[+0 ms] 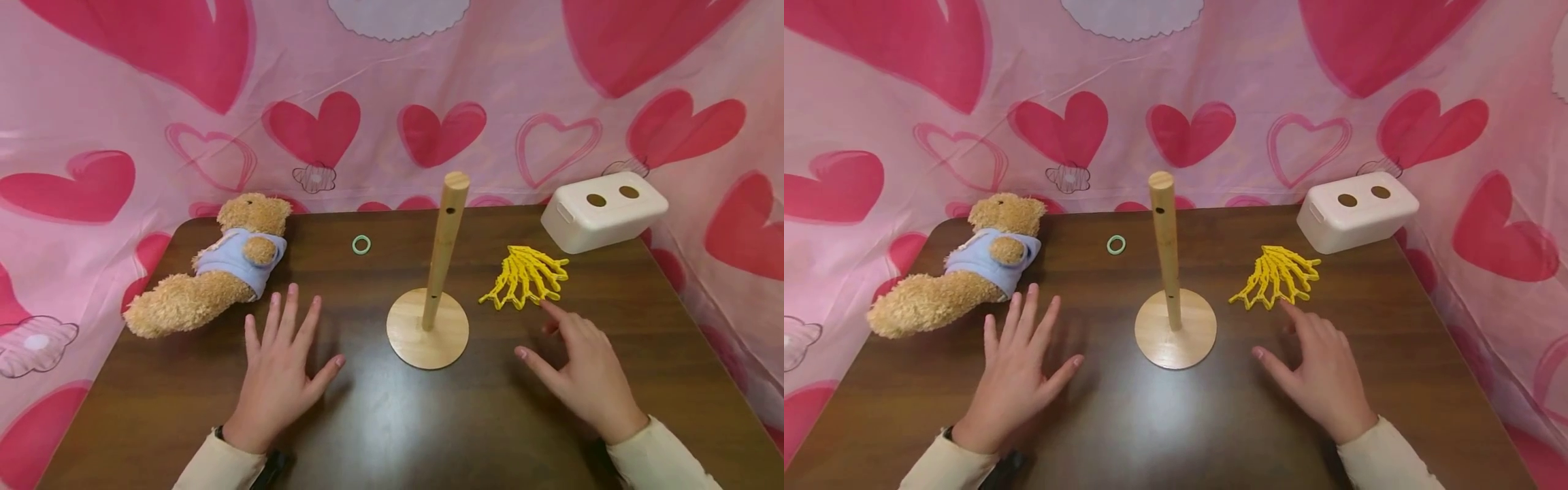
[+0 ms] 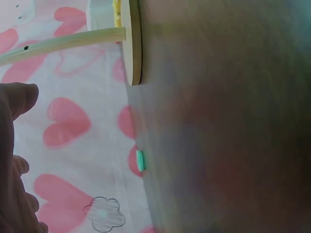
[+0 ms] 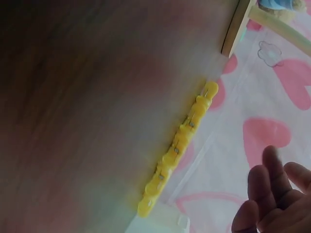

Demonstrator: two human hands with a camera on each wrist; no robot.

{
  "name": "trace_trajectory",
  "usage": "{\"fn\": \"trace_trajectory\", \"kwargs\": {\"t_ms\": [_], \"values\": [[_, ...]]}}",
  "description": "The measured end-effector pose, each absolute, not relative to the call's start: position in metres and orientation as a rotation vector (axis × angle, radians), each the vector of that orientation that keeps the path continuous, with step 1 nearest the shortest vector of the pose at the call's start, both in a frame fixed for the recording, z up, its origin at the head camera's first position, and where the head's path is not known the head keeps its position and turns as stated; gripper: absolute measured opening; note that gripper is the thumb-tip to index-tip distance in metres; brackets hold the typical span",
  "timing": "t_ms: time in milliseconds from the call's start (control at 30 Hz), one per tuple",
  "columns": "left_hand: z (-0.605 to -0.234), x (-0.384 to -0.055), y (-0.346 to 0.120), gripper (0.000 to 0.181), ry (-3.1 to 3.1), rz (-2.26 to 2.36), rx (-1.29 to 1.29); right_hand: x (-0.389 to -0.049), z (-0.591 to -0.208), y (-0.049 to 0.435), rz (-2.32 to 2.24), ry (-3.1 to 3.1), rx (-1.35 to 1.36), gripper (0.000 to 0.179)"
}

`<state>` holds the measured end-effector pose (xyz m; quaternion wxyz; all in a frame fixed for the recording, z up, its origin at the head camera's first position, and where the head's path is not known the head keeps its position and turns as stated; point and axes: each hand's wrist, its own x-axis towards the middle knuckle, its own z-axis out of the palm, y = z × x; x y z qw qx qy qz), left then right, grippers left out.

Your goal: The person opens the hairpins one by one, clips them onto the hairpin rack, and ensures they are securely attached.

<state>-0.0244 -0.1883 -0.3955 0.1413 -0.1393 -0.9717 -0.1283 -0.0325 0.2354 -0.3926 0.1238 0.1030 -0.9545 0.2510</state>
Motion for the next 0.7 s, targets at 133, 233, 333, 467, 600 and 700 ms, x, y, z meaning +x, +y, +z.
{"fn": "trace_trajectory", "kwargs": {"t_ms": [133,233,333,467,600,700], "values": [[-0.4,-0.025,-0.185,0.094,-2.819,-0.45,-0.394,-0.038,-0.392,0.231,0.855,-2.815,0.191,0.066],[-0.404,-0.025,-0.182,0.097,-2.829,-0.535,-0.388,-0.041,-0.396,0.227,0.925,-2.8,0.174,0.051],[-0.408,-0.027,-0.179,0.1,-2.834,-0.612,-0.388,-0.045,-0.4,0.223,0.964,-2.776,0.192,0.037],[-0.413,-0.03,-0.175,0.102,-2.833,-0.655,-0.387,-0.05,-0.404,0.218,0.978,-2.747,0.215,0.027],[-0.416,-0.031,-0.171,0.101,-2.824,-0.694,-0.381,-0.055,-0.406,0.215,1.015,-2.761,0.199,0.023],[-0.419,-0.032,-0.168,0.1,-2.818,-0.738,-0.39,-0.06,-0.407,0.213,1.05,-2.786,0.174,0.022]]}}
